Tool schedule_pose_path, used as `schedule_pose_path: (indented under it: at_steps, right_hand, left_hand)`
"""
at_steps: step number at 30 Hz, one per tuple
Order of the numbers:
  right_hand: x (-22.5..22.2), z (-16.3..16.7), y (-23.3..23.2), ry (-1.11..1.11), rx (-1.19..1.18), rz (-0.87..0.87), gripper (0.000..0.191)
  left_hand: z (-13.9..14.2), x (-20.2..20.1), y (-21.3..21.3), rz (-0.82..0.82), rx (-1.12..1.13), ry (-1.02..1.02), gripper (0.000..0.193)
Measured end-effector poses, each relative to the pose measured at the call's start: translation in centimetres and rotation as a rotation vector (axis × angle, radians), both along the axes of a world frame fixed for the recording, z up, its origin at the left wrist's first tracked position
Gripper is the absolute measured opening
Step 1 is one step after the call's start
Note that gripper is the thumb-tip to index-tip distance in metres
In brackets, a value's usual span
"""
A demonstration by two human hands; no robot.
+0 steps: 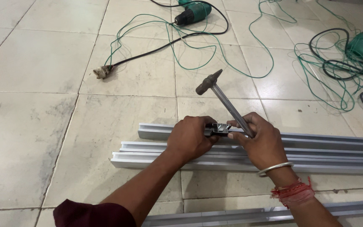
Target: The person sits on the floor fitting a metal bracket onto aluminum extrusion profiles, hammering the bracket to seat it and sliding it along the channel. They insert small pins or screws into the bracket by hand, reposition the profiles, and align the bars together at the end.
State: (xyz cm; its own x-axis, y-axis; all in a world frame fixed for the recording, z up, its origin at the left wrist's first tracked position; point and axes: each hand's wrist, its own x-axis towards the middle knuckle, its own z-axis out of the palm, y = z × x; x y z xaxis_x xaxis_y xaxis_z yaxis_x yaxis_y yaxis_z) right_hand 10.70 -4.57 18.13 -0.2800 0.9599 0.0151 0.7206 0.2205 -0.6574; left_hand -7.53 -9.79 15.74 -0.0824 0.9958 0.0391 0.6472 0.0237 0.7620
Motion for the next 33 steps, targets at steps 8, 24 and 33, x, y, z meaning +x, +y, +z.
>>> schedule_pose_path:
  at_steps: [8, 24, 33]
  right_hand:
    - [-0.07, 0.17, 0.22, -0.002, -0.002, -0.006, 0.029]
    - [0.24, -0.13, 0.79, -0.021, -0.011, -0.017, 0.029]
    - [0.57, -0.02, 0.91, 0.023, 0.047, 0.02, 0.029]
  left_hand:
    - [0.25, 0.04, 0.18, -0.006, -0.03, 0.007, 0.027]
    - [-0.07, 0.17, 0.77, -0.009, -0.003, 0.021, 0.028]
    - [-0.26, 0.45, 0.99, 0.001, 0.035, 0.0, 0.028]
